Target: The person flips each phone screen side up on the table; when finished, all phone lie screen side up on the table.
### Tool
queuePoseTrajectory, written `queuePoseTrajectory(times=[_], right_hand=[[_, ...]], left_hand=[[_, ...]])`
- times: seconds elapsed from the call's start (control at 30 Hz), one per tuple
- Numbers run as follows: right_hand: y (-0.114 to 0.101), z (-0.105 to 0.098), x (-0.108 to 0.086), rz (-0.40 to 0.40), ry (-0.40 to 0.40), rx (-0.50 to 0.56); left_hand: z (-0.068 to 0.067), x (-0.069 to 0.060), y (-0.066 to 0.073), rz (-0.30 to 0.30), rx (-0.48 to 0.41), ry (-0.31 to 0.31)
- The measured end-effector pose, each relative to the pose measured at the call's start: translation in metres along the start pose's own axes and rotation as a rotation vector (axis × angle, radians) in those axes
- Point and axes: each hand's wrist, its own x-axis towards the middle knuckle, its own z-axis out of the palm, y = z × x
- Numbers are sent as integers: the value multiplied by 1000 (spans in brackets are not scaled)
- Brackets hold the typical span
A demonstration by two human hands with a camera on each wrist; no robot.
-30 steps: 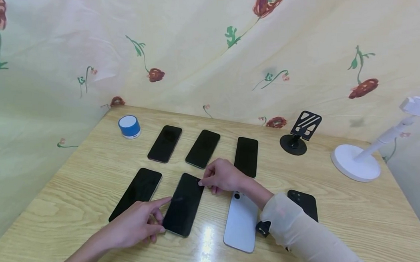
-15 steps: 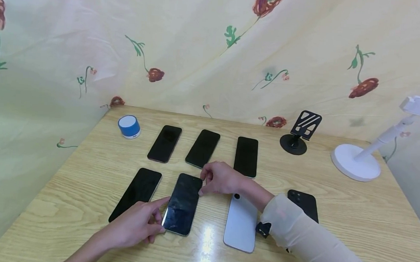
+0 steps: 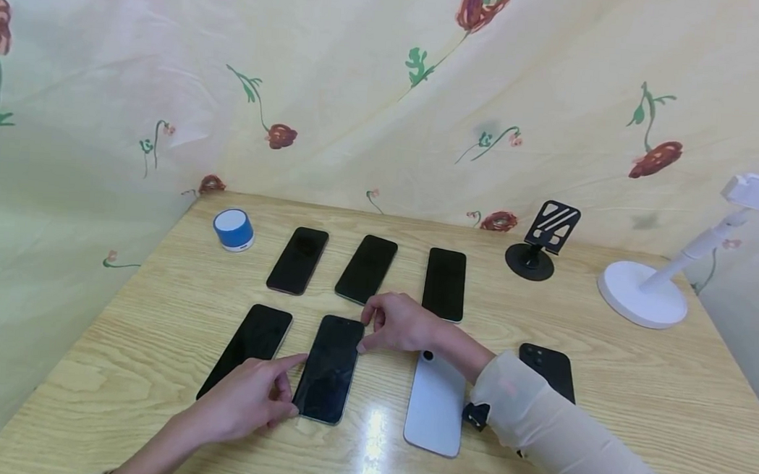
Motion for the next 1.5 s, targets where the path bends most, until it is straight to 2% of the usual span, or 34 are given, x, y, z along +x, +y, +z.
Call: queuePoseTrajectory(times=[0.3, 0.43, 0.5, 0.57, 0.67, 0.77, 0.87, 1.07, 1.17, 1.3, 1.5], right_hand=[[1, -5, -7, 2, 2, 7], [3, -17, -16, -21, 19, 65], [3, -26, -23, -25, 41, 96], [4, -34, -30, -28, 67, 114], [6, -46, -43, -30, 98, 124], [11, -56, -55, -34, 112, 135], [17, -63, -68, -6, 133, 158], [39, -64, -95, 60, 182, 229], [51, -63, -106, 99, 203, 247], [65, -61, -119, 148, 218, 276], [76, -58, -130, 193, 194, 301]], left_hand=[[-1, 1, 6, -21, 21, 3], [-1, 0, 14, -2, 60, 100], [-3, 0, 22, 5, 74, 152], [-4, 0, 32, 10, 74, 174], [-5, 3, 48, 31, 65, 144], [-2, 7, 60, 90, 63, 95], [5, 14, 70, 136, 50, 41], [24, 29, 88, 163, 18, -64], [34, 35, 95, 185, 32, -81], [43, 43, 102, 183, 7, -111], [51, 52, 107, 188, 35, -148]])
